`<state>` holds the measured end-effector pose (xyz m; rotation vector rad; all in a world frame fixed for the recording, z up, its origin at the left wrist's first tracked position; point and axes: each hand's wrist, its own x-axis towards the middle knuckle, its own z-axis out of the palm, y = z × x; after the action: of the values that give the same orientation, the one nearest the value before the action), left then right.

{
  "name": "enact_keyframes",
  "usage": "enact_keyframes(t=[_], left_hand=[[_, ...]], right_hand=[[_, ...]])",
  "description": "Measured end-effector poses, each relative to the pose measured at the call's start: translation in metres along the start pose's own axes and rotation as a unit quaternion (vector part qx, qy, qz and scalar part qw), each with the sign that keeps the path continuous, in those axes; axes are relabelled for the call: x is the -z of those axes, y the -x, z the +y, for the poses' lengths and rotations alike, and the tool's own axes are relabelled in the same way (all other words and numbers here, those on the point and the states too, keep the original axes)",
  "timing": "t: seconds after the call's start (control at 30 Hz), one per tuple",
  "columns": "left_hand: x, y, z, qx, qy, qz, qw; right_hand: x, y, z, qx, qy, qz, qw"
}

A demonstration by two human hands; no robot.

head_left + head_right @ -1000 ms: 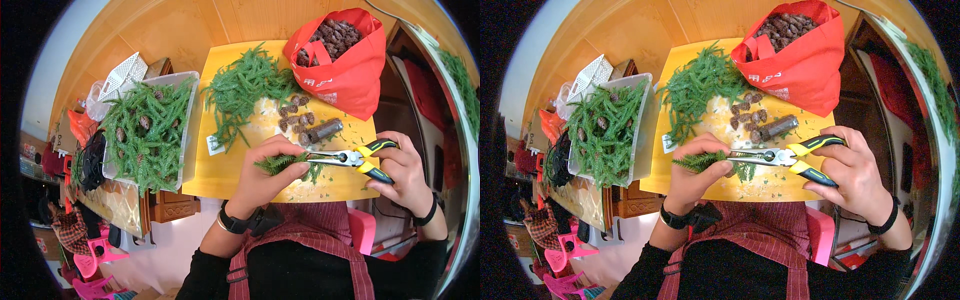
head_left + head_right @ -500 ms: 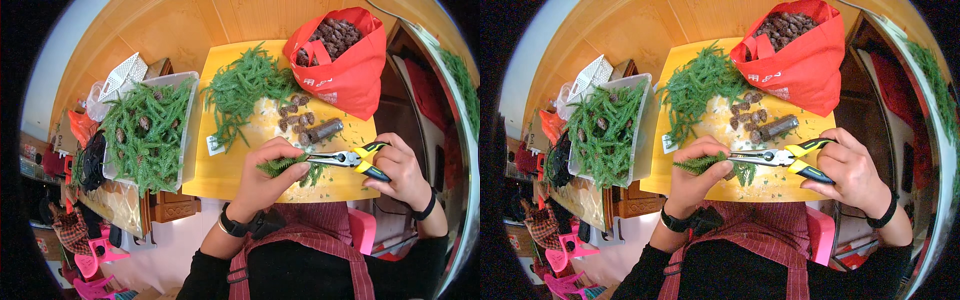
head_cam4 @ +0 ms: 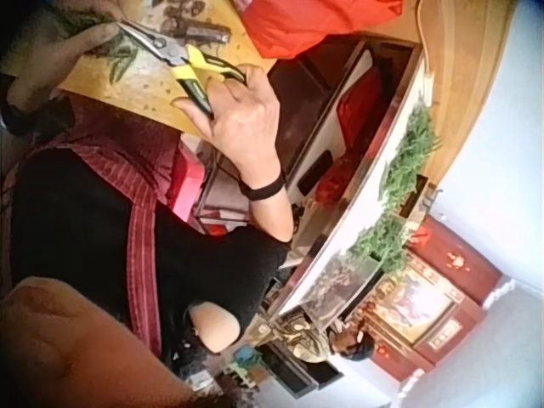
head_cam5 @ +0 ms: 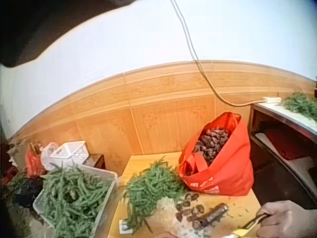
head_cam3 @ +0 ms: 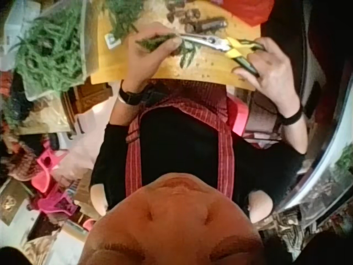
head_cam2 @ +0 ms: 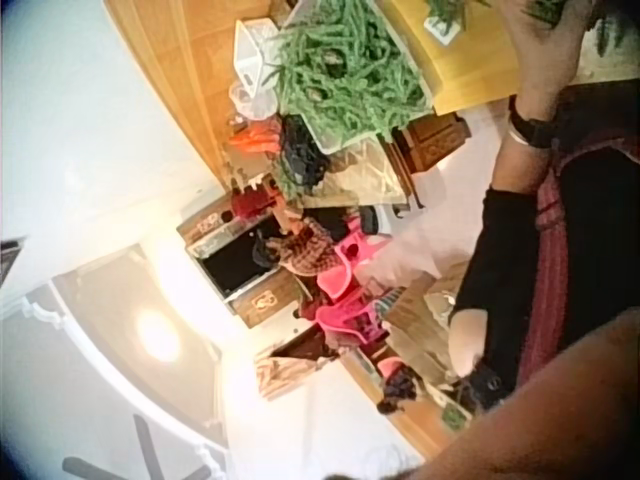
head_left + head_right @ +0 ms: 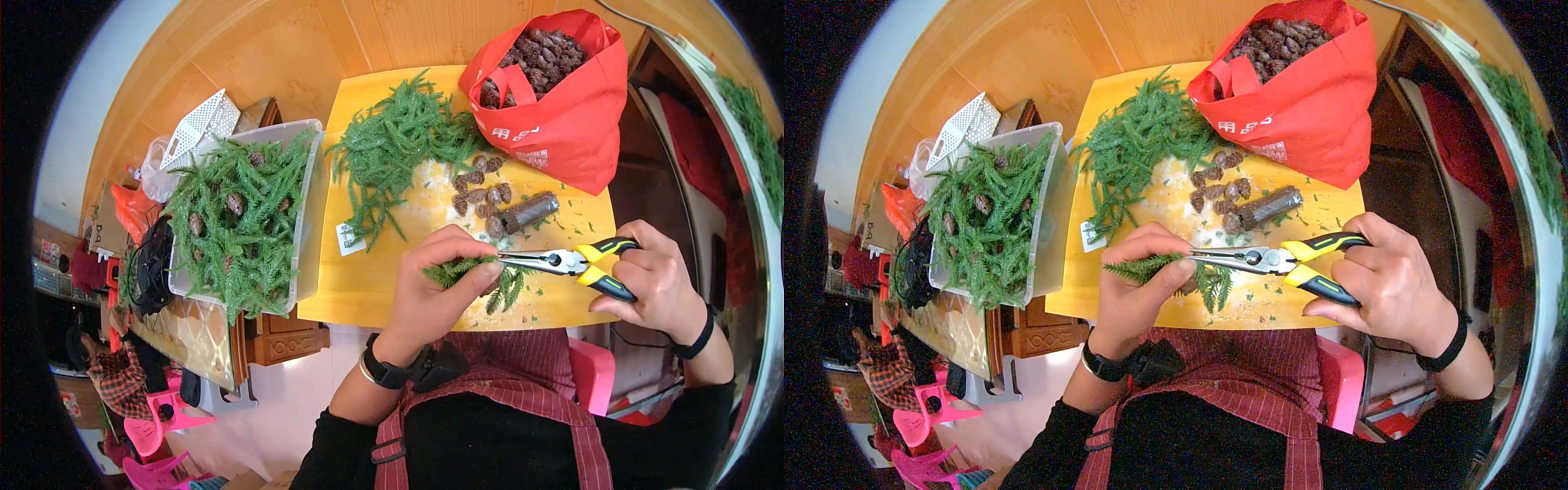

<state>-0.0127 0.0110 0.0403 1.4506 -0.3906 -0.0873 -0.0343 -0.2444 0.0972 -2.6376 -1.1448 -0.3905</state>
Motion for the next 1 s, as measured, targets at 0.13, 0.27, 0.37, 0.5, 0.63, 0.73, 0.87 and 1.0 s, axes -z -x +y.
enact_keyframes(t=[0.13, 0.27, 0.37, 0.5, 0.63, 0.73, 0.87, 1.0], left_hand=[[-0.001, 0.001, 0.001, 0.033, 0.033, 0.005, 0.999], [-0.002, 0.000, -0.001, 0.038, 0.044, 0.008, 0.998], [-0.001, -0.001, -0.004, 0.015, 0.059, -0.007, 0.998], [-0.002, 0.000, -0.003, 0.008, 0.060, -0.023, 0.998], [-0.002, 0.000, -0.001, 0.037, 0.092, -0.023, 0.995], [-0.002, 0.000, -0.001, 0.044, 0.102, -0.037, 0.993], [0.000, 0.002, -0.006, 0.088, 0.156, -0.038, 0.983], [0.002, 0.002, -0.009, 0.079, 0.149, -0.048, 0.985]], right_hand=[[0.002, 0.001, -0.001, 0.001, 0.004, -0.006, 1.000], [0.002, 0.003, -0.004, -0.022, 0.001, -0.021, 1.000], [-0.001, 0.006, 0.000, -0.039, -0.061, -0.043, 0.996], [0.001, 0.006, 0.007, -0.068, -0.181, -0.051, 0.980], [-0.003, 0.003, 0.008, -0.053, -0.195, -0.027, 0.979], [-0.003, 0.002, 0.008, -0.048, -0.190, -0.025, 0.980], [-0.005, 0.002, 0.009, -0.044, -0.177, -0.038, 0.982], [-0.007, 0.002, 0.009, -0.034, -0.169, -0.044, 0.984]])
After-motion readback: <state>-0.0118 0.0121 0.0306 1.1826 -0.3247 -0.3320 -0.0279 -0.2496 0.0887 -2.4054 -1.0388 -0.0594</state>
